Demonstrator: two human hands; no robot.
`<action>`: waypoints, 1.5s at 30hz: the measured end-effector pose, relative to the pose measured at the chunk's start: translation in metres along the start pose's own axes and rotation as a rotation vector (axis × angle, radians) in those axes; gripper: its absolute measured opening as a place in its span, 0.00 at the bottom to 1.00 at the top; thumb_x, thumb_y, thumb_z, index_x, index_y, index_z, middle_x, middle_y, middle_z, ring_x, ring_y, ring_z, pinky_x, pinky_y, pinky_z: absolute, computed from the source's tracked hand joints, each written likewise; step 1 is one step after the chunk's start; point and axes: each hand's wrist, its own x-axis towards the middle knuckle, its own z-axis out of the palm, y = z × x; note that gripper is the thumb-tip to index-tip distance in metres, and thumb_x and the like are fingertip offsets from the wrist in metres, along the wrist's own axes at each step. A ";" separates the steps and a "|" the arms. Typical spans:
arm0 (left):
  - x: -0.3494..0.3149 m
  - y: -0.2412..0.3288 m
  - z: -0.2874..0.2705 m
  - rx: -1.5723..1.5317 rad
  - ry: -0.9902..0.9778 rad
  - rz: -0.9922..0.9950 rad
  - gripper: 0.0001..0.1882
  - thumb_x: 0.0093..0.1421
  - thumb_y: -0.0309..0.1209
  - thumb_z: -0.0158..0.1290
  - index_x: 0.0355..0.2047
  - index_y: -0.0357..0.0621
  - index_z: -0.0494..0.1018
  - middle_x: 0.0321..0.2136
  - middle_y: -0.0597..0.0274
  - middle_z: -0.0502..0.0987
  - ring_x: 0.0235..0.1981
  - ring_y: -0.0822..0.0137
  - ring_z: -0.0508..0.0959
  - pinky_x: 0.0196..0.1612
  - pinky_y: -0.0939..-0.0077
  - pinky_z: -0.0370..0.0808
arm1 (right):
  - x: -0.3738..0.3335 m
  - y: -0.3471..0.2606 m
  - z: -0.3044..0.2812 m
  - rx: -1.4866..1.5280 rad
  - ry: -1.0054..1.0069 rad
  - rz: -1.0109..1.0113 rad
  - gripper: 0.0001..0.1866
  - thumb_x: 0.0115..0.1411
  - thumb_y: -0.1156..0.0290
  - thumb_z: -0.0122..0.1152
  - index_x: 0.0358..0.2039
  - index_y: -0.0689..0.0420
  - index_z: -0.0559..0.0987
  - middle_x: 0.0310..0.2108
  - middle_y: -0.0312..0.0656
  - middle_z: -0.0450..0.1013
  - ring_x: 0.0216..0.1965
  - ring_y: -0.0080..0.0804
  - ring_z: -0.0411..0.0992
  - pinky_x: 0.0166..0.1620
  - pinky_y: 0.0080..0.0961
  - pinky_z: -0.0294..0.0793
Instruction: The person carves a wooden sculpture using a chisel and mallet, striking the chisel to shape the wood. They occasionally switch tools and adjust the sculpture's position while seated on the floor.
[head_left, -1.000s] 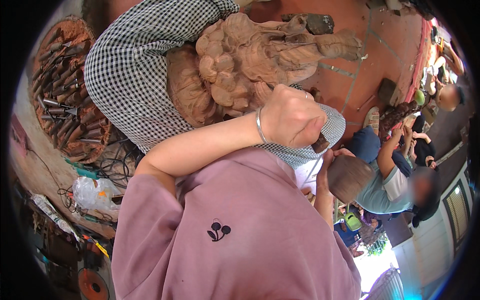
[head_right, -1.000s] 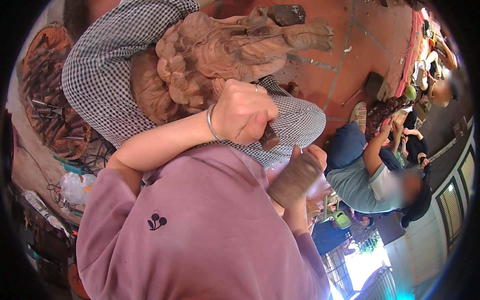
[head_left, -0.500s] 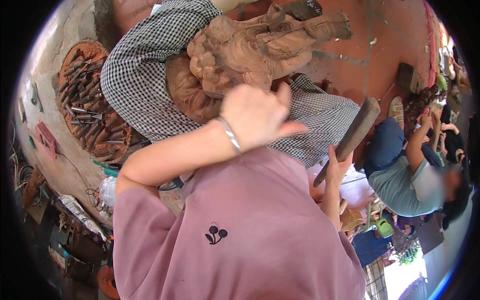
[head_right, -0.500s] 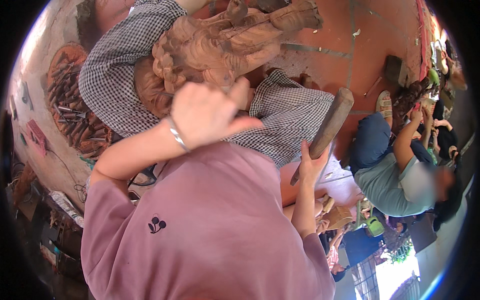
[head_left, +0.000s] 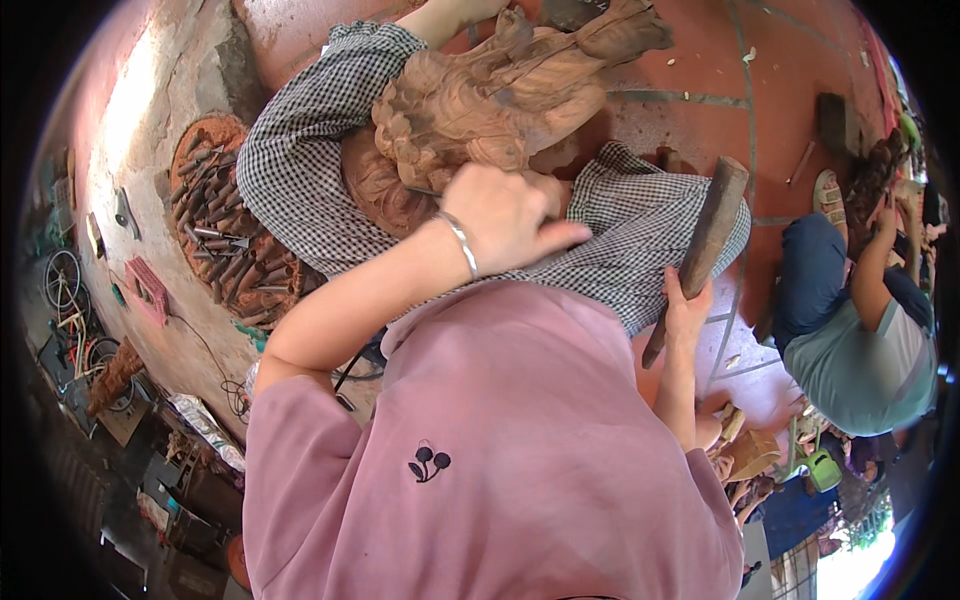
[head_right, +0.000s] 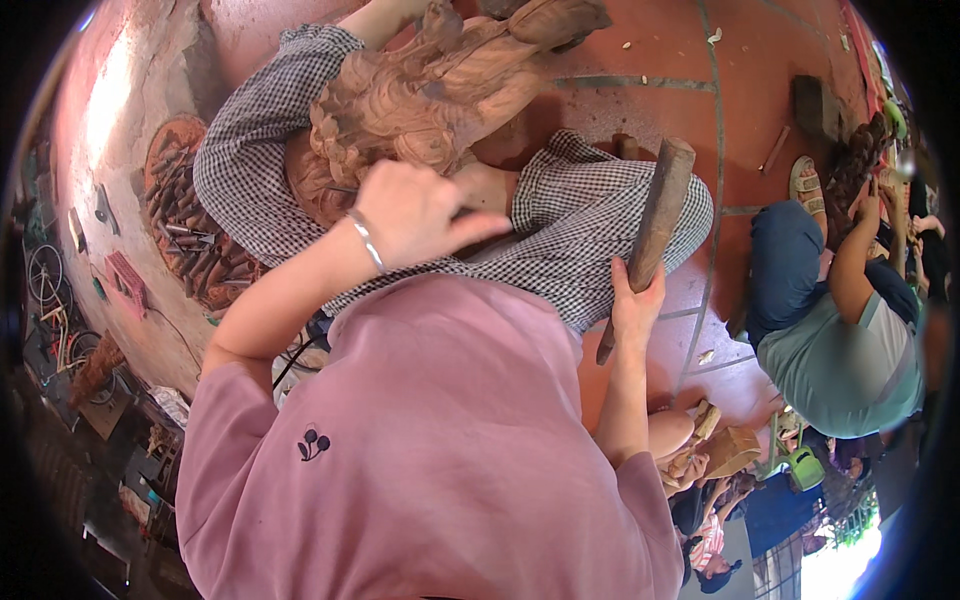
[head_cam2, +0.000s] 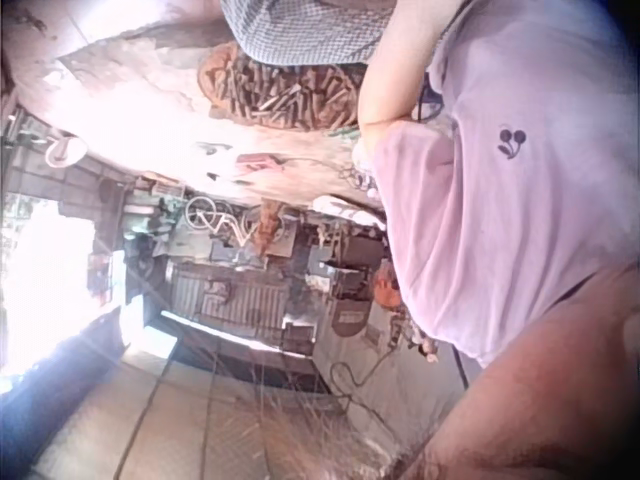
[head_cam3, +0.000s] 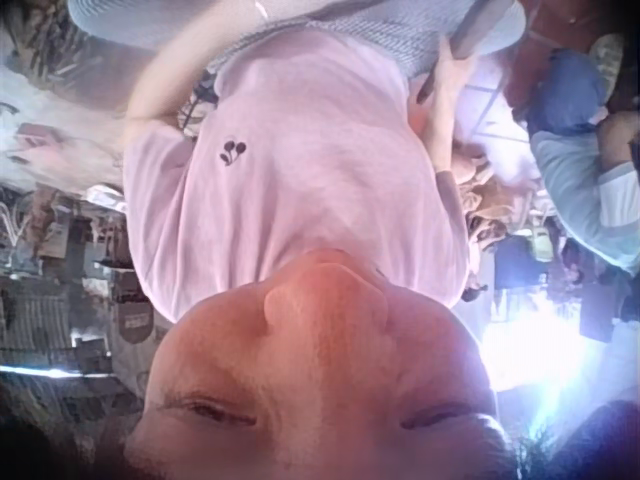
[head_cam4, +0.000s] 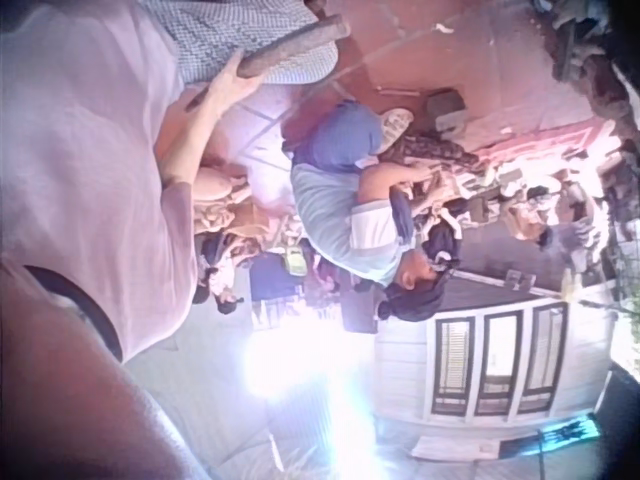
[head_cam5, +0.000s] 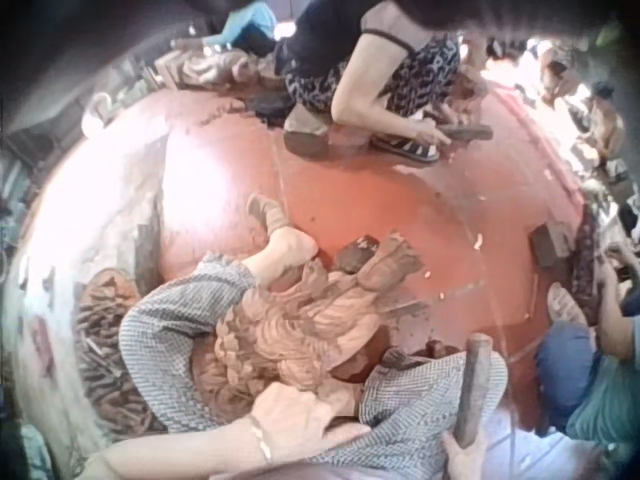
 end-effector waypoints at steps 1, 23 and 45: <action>0.000 0.007 0.004 -0.084 -0.072 0.078 0.35 0.57 0.64 0.45 0.39 0.42 0.78 0.14 0.52 0.75 0.18 0.53 0.79 0.22 0.64 0.75 | 0.000 0.001 0.000 0.009 0.000 -0.003 0.13 0.54 0.73 0.67 0.35 0.61 0.72 0.24 0.35 0.70 0.24 0.21 0.68 0.29 0.18 0.67; -0.034 -0.102 -0.008 -1.596 0.717 -0.037 0.08 0.61 0.19 0.52 0.37 0.40 0.64 0.40 0.48 0.77 0.47 0.58 0.78 0.47 0.68 0.81 | 0.002 -0.007 0.000 -0.024 -0.029 0.062 0.16 0.54 0.68 0.67 0.37 0.63 0.73 0.23 0.36 0.70 0.24 0.22 0.68 0.29 0.20 0.68; -0.036 -0.123 0.005 -1.327 0.656 0.027 0.11 0.55 0.18 0.58 0.39 0.38 0.73 0.42 0.47 0.79 0.44 0.65 0.78 0.50 0.73 0.76 | 0.005 -0.003 0.000 -0.047 -0.030 0.080 0.16 0.53 0.68 0.68 0.37 0.63 0.72 0.24 0.37 0.71 0.23 0.23 0.69 0.28 0.21 0.69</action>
